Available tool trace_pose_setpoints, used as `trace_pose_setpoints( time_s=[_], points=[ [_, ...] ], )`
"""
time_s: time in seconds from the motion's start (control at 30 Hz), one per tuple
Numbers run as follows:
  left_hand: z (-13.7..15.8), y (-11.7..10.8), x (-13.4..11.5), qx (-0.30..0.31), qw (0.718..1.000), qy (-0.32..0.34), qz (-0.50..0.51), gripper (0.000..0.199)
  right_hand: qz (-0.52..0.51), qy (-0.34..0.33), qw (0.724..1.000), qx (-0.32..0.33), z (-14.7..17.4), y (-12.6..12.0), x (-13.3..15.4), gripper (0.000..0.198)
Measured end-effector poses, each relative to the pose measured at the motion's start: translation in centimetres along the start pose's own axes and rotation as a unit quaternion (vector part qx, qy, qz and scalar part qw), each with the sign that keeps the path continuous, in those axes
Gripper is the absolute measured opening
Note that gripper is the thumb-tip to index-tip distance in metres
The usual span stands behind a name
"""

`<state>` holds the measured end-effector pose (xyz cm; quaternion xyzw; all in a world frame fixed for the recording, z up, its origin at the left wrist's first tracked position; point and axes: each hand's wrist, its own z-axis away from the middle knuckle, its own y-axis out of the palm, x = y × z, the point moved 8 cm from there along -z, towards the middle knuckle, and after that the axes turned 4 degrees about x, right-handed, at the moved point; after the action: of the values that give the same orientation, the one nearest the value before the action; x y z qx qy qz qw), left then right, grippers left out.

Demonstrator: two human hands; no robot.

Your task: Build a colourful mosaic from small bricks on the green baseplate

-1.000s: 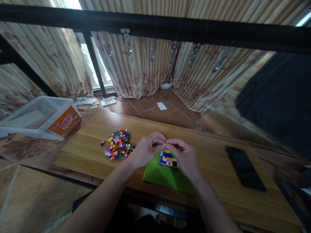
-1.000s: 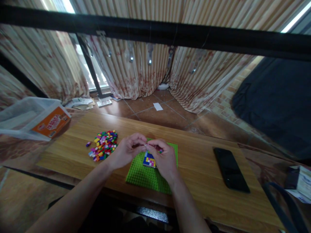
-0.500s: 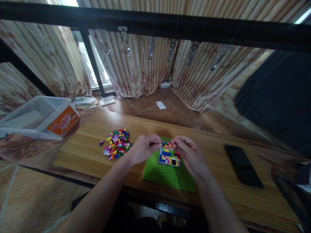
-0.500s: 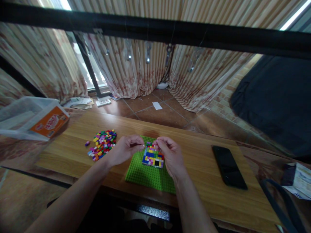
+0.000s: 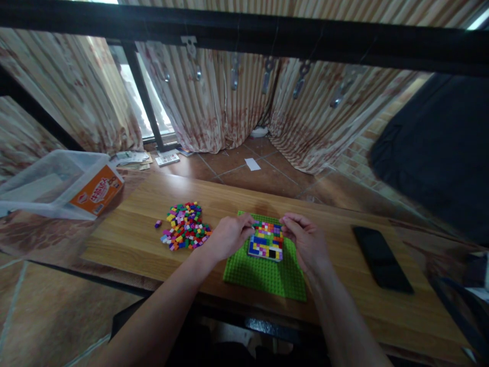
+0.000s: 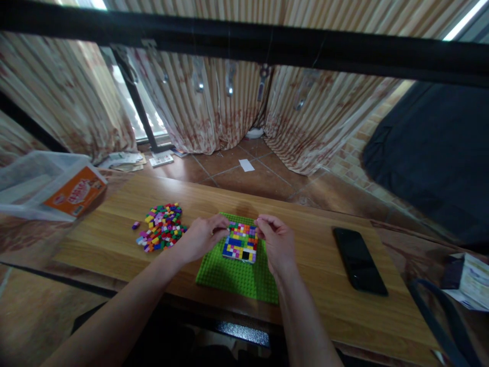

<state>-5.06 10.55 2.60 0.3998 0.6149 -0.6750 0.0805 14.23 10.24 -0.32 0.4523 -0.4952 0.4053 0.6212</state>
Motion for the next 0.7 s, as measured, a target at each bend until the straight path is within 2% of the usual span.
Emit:
trace_pose_setpoints(
  time_s=[0.3,0.7],
  points=[
    [-0.57,0.08,0.17,-0.012,1.000,0.003,0.004,0.012,-0.004,0.009,1.000,0.006,0.14,0.09,-0.17,0.030],
    [-0.37,0.36,0.43,0.005,1.000,0.000,-0.011,0.015,0.019,0.001,1.000,0.013,0.07,0.10,-0.27,0.031]
  ],
)
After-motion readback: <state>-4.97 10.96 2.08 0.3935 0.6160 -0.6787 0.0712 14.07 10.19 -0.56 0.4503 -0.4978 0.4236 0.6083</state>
